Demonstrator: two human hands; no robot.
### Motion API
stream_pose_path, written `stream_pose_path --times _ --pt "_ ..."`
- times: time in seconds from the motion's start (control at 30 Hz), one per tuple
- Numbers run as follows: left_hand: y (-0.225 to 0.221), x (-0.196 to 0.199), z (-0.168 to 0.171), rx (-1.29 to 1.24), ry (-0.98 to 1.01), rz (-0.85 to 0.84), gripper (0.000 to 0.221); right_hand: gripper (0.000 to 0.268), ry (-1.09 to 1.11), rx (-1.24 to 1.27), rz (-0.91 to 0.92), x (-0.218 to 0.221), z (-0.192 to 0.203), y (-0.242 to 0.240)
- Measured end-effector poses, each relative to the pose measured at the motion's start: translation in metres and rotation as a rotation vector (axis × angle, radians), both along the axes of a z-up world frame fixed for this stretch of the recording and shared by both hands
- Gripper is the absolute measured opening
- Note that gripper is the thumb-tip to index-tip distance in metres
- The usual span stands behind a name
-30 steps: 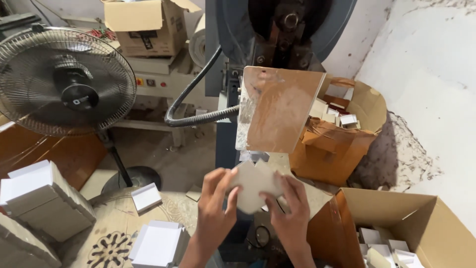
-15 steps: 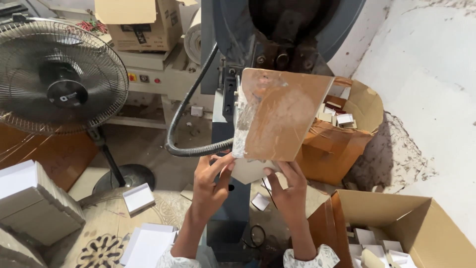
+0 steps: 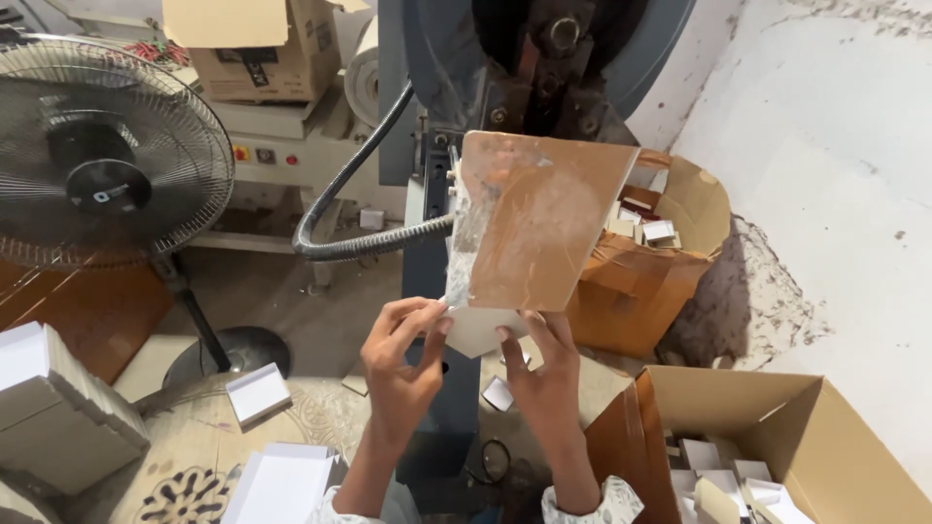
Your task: Assembling and gluing small white cardboard boxes using a specialized manual press machine.
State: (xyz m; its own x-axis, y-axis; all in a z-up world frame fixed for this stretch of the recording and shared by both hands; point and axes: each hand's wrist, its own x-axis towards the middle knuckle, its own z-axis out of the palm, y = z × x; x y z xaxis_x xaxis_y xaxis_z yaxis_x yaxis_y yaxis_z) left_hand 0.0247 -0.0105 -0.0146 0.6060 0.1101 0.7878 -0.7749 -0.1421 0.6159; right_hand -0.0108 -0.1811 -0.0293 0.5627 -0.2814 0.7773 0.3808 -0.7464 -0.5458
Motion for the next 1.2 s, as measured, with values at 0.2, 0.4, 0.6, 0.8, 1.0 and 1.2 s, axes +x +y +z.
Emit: stream_pose_path --times 0.2,0.4,0.6,0.8,1.0,1.2 --pt "0.008 0.005 0.003 0.004 0.06 -0.084 0.029 0.036 0.067 0.076 0.13 -0.002 0.014 0.003" --pt "0.007 -0.023 0.04 0.293 -0.382 0.216 0.028 0.037 0.157 0.265 0.296 -0.015 0.018 -0.006" --pt "0.001 -0.014 0.024 0.258 -0.419 0.178 0.03 0.039 -0.114 -0.043 0.055 -0.029 0.036 0.015" --pt "0.008 0.002 0.011 0.046 -0.036 -0.023 0.03 0.035 -0.025 -0.106 0.018 -0.001 0.011 0.003" --pt "0.012 -0.007 0.02 0.198 -0.114 0.074 0.035 0.038 0.05 0.139 0.206 0.0 0.008 -0.001" --pt "0.012 -0.02 0.036 0.385 -0.52 0.183 0.042 0.041 0.074 0.153 0.17 -0.029 0.044 0.013"
